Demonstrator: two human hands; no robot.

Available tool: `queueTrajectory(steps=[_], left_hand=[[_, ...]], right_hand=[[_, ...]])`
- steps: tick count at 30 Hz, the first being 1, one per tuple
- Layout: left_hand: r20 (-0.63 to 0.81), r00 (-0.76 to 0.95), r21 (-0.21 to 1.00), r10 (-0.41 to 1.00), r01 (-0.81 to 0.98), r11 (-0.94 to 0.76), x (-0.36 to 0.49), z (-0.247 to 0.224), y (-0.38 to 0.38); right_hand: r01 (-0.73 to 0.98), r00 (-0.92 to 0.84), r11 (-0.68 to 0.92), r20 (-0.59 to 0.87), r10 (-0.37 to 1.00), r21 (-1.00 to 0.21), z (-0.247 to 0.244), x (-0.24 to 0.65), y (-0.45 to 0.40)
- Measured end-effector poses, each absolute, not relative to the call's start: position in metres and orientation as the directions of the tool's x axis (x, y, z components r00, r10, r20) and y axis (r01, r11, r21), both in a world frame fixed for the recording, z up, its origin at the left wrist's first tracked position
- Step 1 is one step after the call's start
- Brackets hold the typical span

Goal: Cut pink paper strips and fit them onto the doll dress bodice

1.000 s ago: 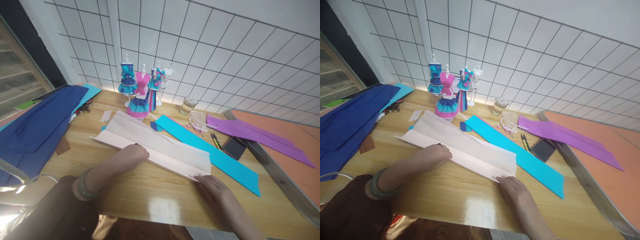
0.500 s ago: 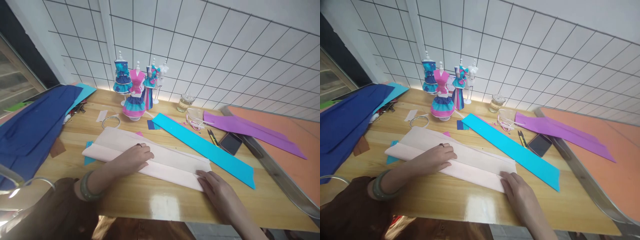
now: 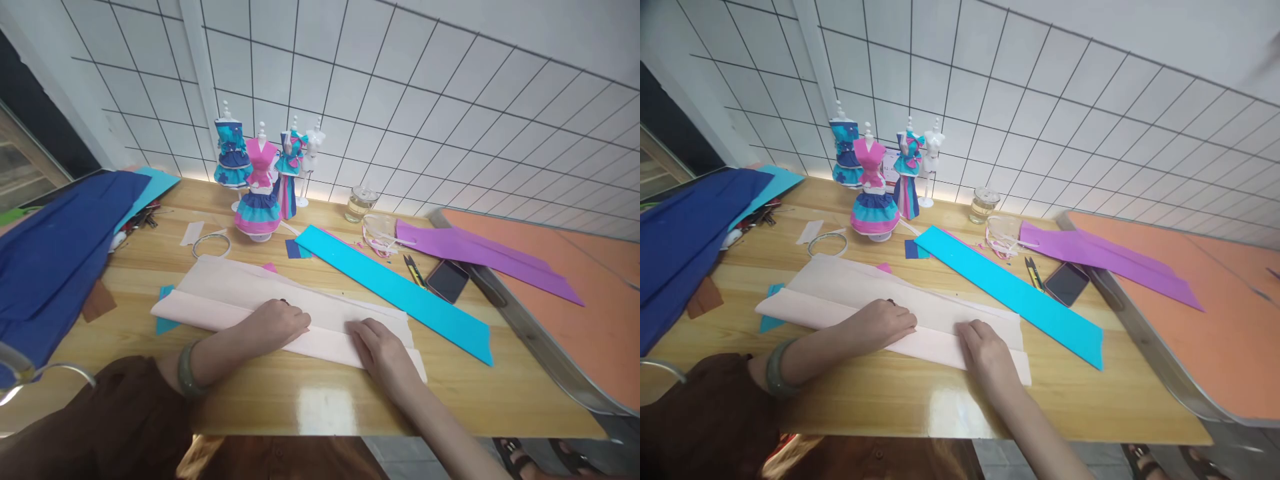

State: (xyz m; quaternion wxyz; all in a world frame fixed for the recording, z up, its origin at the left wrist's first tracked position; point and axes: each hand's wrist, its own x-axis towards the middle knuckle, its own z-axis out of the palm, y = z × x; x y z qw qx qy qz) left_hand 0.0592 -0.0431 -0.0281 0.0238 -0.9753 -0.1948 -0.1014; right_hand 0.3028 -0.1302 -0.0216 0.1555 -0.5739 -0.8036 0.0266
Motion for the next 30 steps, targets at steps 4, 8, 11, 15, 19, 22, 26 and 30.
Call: queueTrajectory(steps=[4, 8, 11, 15, 19, 22, 26, 30], left_hand=[[0.255, 0.874, -0.046, 0.413, 0.437, -0.898, 0.057, -0.028, -0.032], [0.334, 0.802, -0.097, 0.496, 0.553, -0.828, 0.054, -0.025, -0.015], [0.357, 0.746, -0.059, 0.563, 0.619, -0.783, 0.052, -0.024, -0.004], [0.361, 0.707, 0.015, 0.609, 0.648, -0.761, 0.049, -0.025, 0.001], [0.371, 0.730, 0.014, 0.574, 0.614, -0.789, 0.049, -0.024, -0.001], [0.416, 0.762, 0.007, 0.496, 0.543, -0.840, 0.050, -0.023, -0.006], [0.435, 0.830, 0.021, 0.350, 0.379, -0.925, 0.054, -0.022, -0.018], [0.339, 0.899, 0.052, 0.278, 0.277, -0.959, 0.056, -0.019, -0.028]], right_hand=[[0.962, -0.147, 0.203, 0.279, 0.949, -0.185, -0.033, 0.310, -0.114], [0.989, -0.076, 0.111, 0.299, 0.951, -0.102, -0.036, 0.315, -0.102], [0.995, -0.059, 0.081, 0.298, 0.953, -0.059, -0.037, 0.314, -0.096], [0.999, -0.053, 0.053, 0.209, 0.977, 0.006, -0.037, 0.317, -0.086], [0.997, -0.020, 0.008, 0.160, 0.987, 0.076, -0.030, 0.321, -0.079], [0.998, 0.015, -0.024, 0.157, 0.987, 0.056, -0.021, 0.325, -0.076], [0.999, -0.035, 0.033, 0.170, 0.985, 0.013, -0.012, 0.334, -0.069], [0.987, -0.160, 0.159, 0.220, 0.962, 0.021, -0.014, 0.342, -0.061]])
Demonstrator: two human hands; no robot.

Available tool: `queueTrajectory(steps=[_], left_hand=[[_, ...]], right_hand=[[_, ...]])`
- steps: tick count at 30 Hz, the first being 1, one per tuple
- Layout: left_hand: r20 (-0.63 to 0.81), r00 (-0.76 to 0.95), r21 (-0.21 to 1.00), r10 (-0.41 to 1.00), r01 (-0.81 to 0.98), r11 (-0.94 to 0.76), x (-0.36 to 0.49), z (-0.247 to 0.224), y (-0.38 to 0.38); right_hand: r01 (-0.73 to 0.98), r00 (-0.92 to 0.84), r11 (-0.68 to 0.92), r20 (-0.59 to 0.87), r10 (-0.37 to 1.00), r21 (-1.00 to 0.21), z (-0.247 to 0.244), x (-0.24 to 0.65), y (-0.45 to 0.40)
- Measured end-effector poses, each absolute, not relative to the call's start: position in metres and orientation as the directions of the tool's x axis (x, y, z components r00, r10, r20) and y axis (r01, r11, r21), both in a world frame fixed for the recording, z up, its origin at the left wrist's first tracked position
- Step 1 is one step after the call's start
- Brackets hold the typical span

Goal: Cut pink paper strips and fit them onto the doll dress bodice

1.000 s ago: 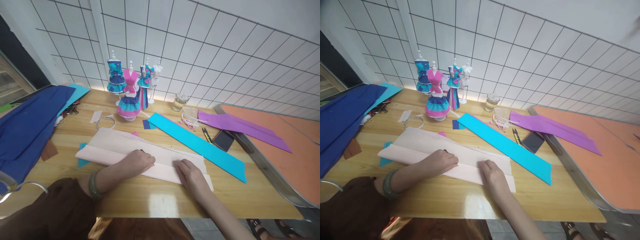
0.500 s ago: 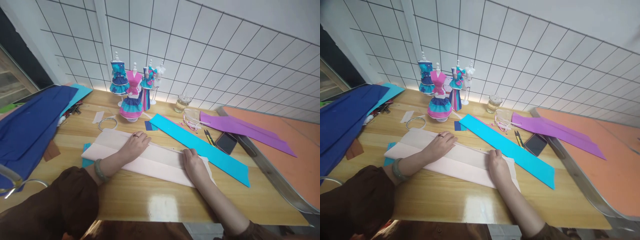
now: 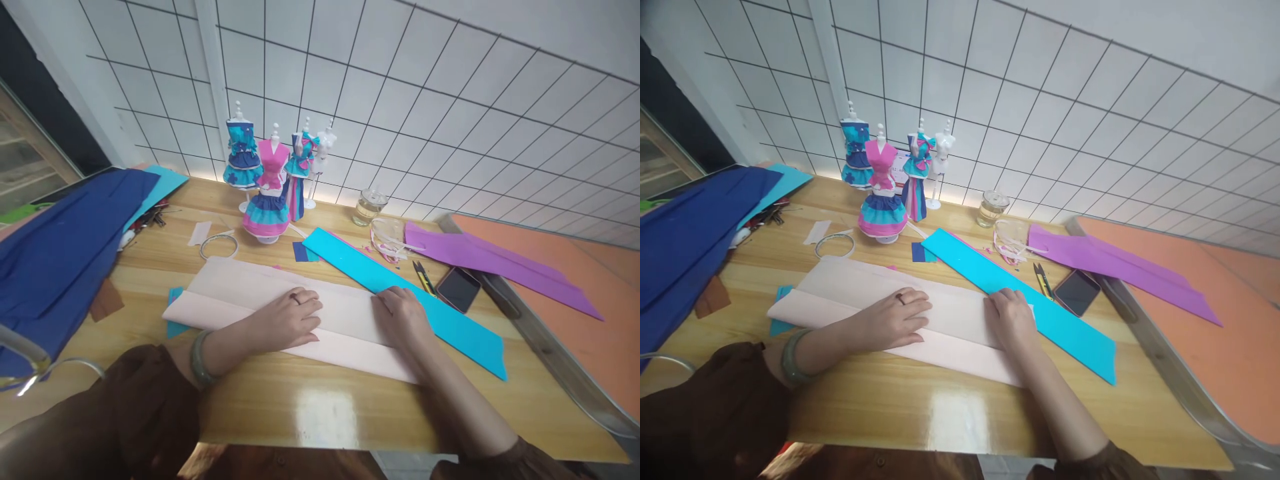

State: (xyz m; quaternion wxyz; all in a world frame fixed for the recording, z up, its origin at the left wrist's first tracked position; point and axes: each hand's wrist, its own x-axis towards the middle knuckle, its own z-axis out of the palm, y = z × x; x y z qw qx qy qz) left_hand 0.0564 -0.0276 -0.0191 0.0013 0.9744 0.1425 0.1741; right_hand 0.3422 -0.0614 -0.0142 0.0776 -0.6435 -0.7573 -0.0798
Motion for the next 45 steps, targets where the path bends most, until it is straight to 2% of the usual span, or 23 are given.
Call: queueTrajectory(steps=[9, 16, 21, 28, 35, 40, 45], left_hand=[[0.324, 0.893, 0.106, 0.313, 0.294, -0.950, 0.053, -0.023, -0.024], [0.371, 0.733, 0.053, 0.570, 0.597, -0.801, 0.044, -0.024, -0.008], [0.330, 0.705, 0.056, 0.628, 0.649, -0.759, 0.032, -0.026, 0.002], [0.351, 0.750, 0.050, 0.560, 0.582, -0.811, 0.030, -0.026, 0.005], [0.345, 0.828, -0.111, 0.441, 0.503, -0.857, 0.025, -0.011, -0.015], [0.276, 0.882, -0.178, 0.381, 0.437, -0.882, 0.023, -0.012, -0.031], [0.215, 0.900, -0.177, 0.378, 0.417, -0.892, 0.021, -0.019, -0.037]], right_hand=[[0.978, -0.207, 0.189, 0.383, 0.900, 0.086, -0.045, 0.345, -0.061], [0.957, -0.289, 0.261, 0.432, 0.855, 0.125, -0.049, 0.356, -0.059], [0.955, -0.290, 0.286, 0.443, 0.848, 0.078, -0.043, 0.359, -0.066], [0.910, -0.375, 0.414, 0.476, 0.796, 0.023, -0.024, 0.356, -0.089], [0.836, -0.506, 0.549, 0.399, 0.764, 0.008, -0.025, 0.360, -0.126], [0.837, -0.513, 0.547, 0.396, 0.762, 0.033, -0.036, 0.358, -0.145], [0.838, -0.516, 0.543, 0.412, 0.751, 0.059, -0.036, 0.354, -0.154]])
